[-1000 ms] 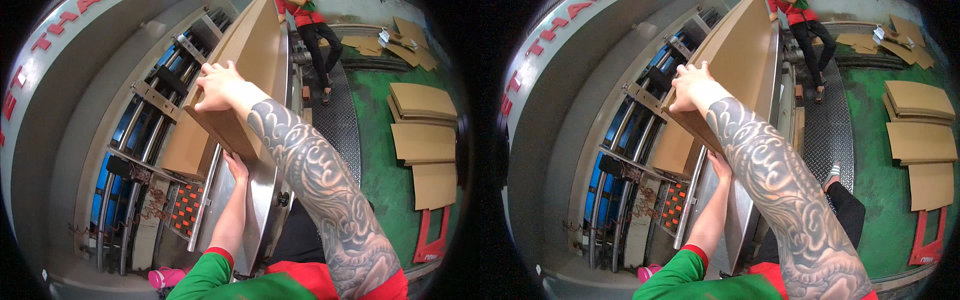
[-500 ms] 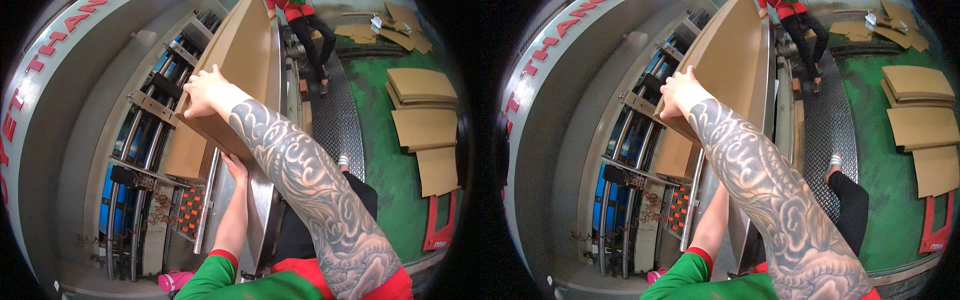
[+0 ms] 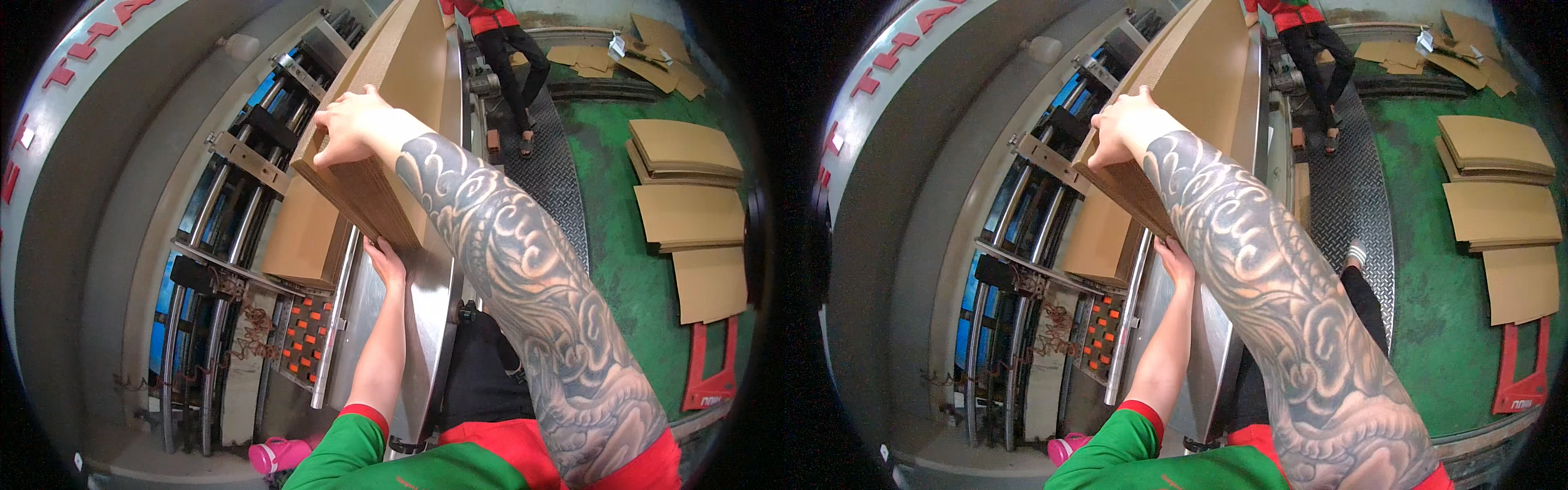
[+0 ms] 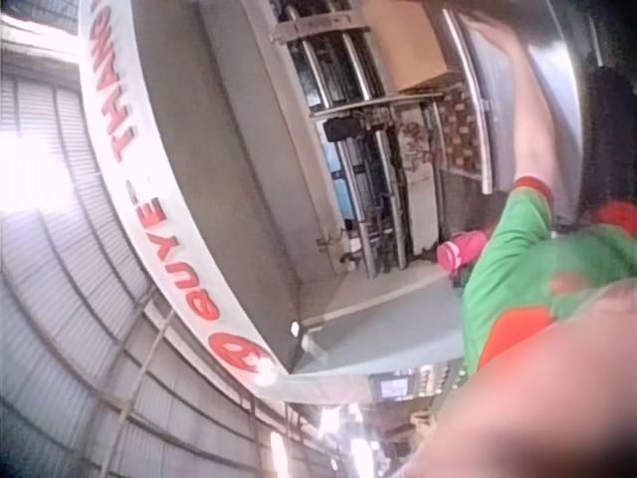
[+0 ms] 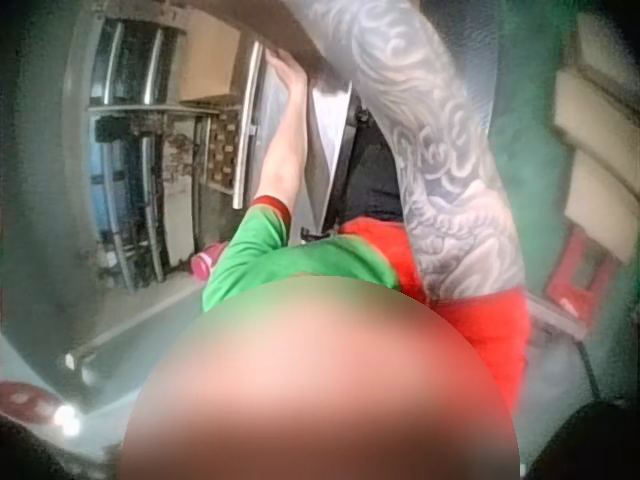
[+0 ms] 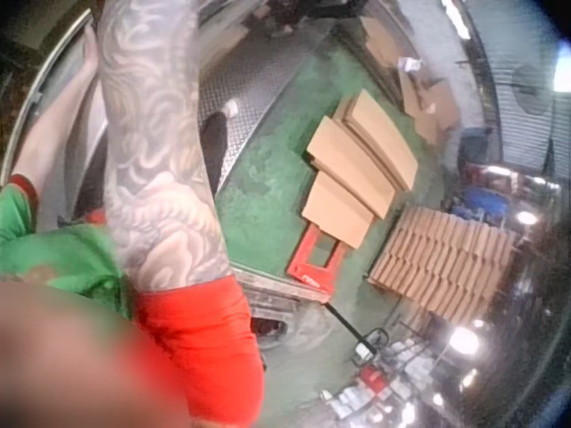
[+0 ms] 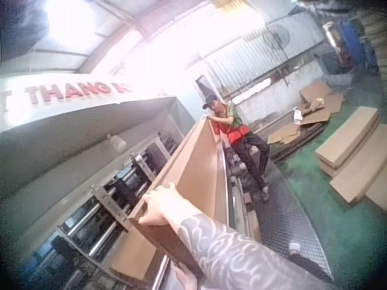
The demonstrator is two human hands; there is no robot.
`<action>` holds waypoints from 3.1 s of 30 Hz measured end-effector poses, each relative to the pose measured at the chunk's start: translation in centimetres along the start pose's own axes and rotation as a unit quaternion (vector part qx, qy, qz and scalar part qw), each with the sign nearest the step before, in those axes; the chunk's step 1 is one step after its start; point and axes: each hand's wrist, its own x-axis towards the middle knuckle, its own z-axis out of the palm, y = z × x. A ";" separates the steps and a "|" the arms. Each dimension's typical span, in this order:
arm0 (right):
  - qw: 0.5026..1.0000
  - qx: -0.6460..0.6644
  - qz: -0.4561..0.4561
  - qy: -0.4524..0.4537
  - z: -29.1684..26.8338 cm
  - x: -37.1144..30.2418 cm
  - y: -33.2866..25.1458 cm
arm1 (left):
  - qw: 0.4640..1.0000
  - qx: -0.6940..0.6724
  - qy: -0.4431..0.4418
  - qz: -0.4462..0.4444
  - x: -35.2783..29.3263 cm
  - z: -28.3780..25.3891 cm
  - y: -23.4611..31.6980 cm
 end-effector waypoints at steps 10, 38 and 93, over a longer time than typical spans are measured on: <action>0.999 -0.037 0.012 -0.029 0.4 2.1 -1.3 | 0.999 -0.038 -0.006 0.013 0.2 -0.4 -0.2; 0.997 -0.050 0.035 -0.040 0.6 1.9 -1.9 | 0.999 0.011 0.025 -0.045 0.2 -0.5 -0.6; 0.994 -0.106 -0.008 0.021 2.0 2.1 0.6 | 0.997 0.010 0.015 -0.076 -0.4 -2.7 0.7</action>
